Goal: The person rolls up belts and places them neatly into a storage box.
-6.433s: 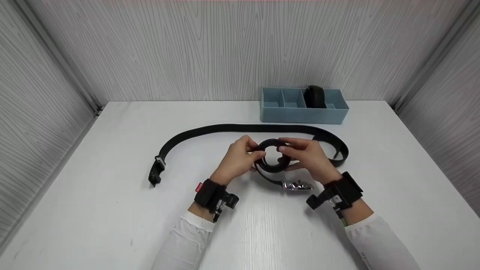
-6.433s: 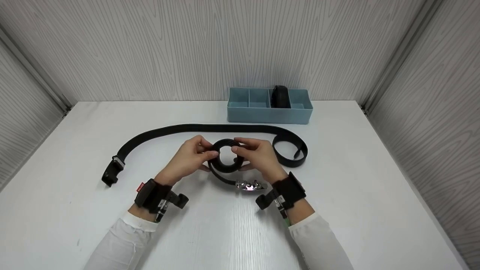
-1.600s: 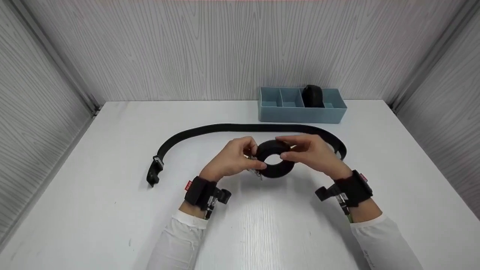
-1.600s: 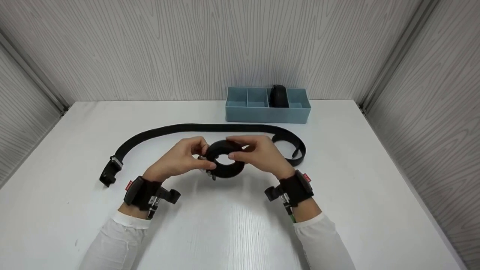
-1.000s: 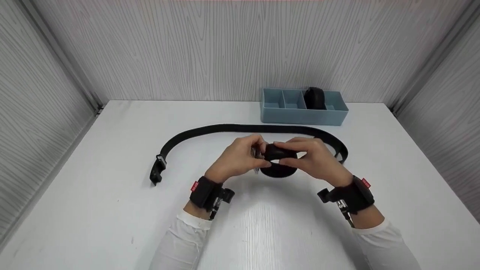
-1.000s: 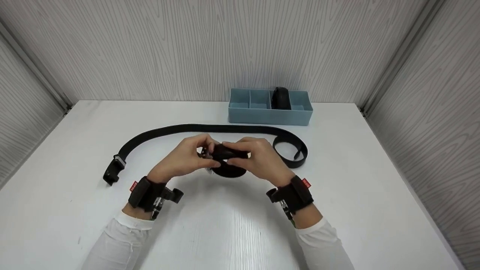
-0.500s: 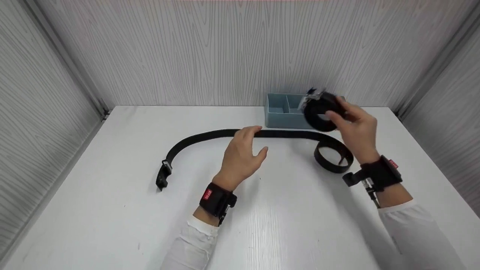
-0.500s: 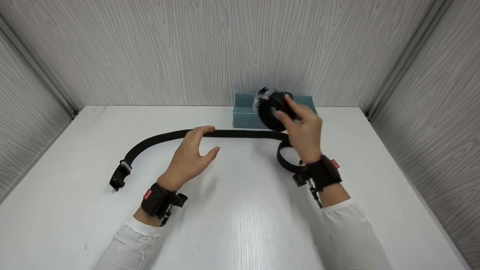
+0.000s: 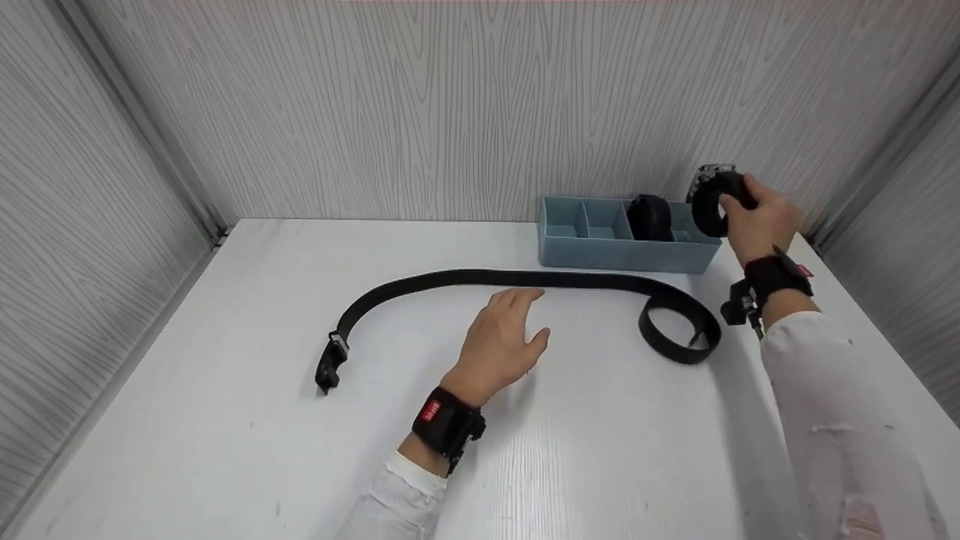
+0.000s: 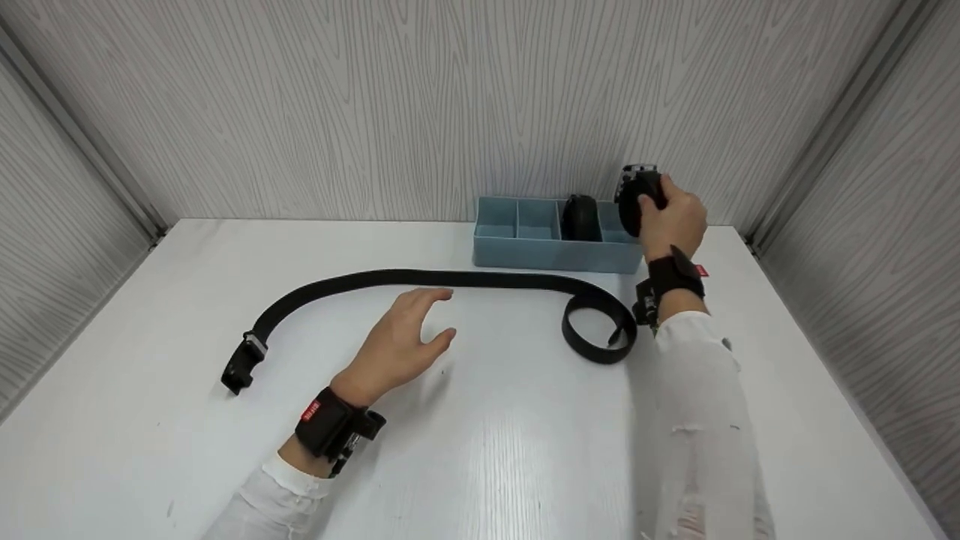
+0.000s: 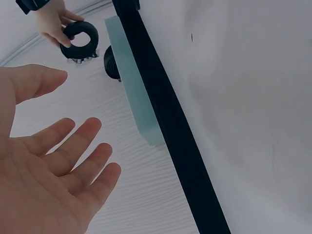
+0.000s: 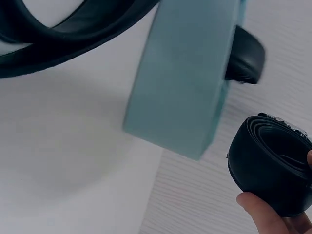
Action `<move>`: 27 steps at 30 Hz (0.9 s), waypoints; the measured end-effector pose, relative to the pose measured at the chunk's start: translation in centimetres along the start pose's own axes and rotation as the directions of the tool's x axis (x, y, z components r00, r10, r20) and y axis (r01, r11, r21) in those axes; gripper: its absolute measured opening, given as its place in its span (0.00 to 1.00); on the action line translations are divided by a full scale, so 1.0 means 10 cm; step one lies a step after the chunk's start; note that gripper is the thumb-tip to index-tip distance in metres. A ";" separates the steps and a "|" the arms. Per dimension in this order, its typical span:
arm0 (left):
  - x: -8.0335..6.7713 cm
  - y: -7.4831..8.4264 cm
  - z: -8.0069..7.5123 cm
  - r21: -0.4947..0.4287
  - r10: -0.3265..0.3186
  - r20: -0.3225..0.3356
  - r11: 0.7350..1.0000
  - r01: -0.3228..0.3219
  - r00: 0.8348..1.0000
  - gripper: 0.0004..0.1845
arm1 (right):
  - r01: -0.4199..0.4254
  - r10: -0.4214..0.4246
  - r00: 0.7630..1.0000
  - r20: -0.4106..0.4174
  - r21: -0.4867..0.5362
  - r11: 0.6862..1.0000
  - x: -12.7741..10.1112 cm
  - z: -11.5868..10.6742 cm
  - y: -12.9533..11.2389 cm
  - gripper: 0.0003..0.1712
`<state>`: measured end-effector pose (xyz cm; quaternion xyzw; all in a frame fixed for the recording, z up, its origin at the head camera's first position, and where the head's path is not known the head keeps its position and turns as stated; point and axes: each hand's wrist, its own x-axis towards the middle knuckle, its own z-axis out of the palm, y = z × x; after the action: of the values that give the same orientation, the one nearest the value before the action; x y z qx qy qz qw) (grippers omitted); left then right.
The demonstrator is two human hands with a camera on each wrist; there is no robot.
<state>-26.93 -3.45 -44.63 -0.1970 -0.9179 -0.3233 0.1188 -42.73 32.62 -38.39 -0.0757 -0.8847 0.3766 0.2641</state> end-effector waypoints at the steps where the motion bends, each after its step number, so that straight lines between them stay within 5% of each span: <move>1: -0.02 0.01 0.00 -0.002 -0.002 0.004 1.000 0.002 1.000 0.27 | 0.006 -0.006 1.000 0.005 -0.021 1.000 0.00 0.04 0.03 0.29; 7: -0.12 -0.01 -0.04 -0.006 0.010 -0.005 1.000 -0.010 1.000 0.27 | 0.106 -0.101 0.994 0.037 -0.154 0.982 -0.05 0.25 0.04 0.27; 16: -0.21 -0.03 -0.10 -0.019 -0.005 0.012 1.000 0.005 1.000 0.26 | 0.149 -0.112 0.981 0.159 -0.244 0.958 -0.14 0.43 0.04 0.21; 22: -0.19 -0.03 -0.12 -0.008 -0.018 0.032 1.000 0.018 0.999 0.26 | 0.205 -0.082 0.918 0.388 -0.287 0.936 -0.13 0.31 0.00 0.33; 27: -0.17 0.00 -0.12 -0.013 -0.032 0.075 0.999 0.033 0.997 0.26 | 0.215 -0.102 0.881 0.462 -0.198 0.956 -0.25 -0.04 -0.11 0.35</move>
<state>-25.30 -4.73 -44.27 -0.1950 -0.9225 -0.3239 0.0779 -40.36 31.25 -38.41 0.0541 -0.9641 0.2495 0.0727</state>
